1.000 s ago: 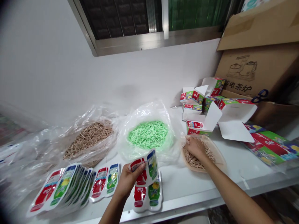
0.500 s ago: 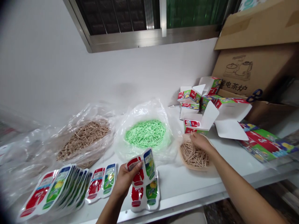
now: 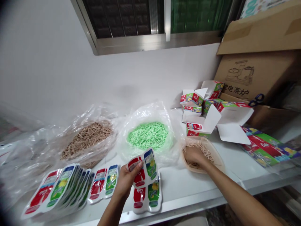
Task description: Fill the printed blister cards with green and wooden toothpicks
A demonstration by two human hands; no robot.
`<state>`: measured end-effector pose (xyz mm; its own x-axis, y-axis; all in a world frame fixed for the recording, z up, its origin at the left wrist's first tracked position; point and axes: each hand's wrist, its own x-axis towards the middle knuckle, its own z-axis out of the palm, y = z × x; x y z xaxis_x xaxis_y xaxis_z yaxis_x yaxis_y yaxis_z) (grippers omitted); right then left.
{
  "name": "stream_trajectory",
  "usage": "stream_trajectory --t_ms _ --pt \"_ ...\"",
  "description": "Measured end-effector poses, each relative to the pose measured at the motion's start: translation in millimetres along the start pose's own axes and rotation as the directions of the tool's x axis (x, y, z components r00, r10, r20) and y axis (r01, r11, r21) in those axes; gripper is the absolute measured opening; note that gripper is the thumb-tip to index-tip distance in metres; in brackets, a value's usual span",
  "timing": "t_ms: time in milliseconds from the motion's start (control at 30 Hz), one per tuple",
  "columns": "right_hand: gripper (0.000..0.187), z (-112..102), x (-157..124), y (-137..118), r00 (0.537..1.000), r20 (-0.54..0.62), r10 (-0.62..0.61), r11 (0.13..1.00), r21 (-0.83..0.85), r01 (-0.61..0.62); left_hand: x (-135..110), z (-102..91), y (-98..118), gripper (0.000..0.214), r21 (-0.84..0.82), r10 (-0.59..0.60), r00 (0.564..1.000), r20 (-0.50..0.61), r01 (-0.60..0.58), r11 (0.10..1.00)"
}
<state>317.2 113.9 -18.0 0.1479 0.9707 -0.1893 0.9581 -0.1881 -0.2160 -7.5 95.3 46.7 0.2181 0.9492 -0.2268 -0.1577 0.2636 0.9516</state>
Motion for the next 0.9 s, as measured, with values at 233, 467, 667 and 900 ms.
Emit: stream_trajectory --t_ms 233,467,667,900 --pt "0.031 0 -4 33 0.994 -0.103 0.036 0.997 0.073 -0.028 7 -8.6 6 0.034 -0.008 0.044 0.996 -0.079 -0.044 0.999" --pt "0.032 -12 -15 41 0.965 -0.241 -0.102 0.986 0.101 0.129 34 20.7 23 0.044 -0.02 0.197 0.977 -0.076 -0.199 0.98" --pt "0.024 -26 -24 40 0.93 -0.3 -0.211 0.976 -0.005 0.22 73 71.3 27 0.041 0.138 0.375 0.927 0.023 -0.374 0.917" --pt "0.023 -43 -38 22 0.887 -0.346 -0.304 0.952 -0.083 0.294 104 179.9 5 0.023 0.268 0.571 0.807 0.151 -0.589 0.762"
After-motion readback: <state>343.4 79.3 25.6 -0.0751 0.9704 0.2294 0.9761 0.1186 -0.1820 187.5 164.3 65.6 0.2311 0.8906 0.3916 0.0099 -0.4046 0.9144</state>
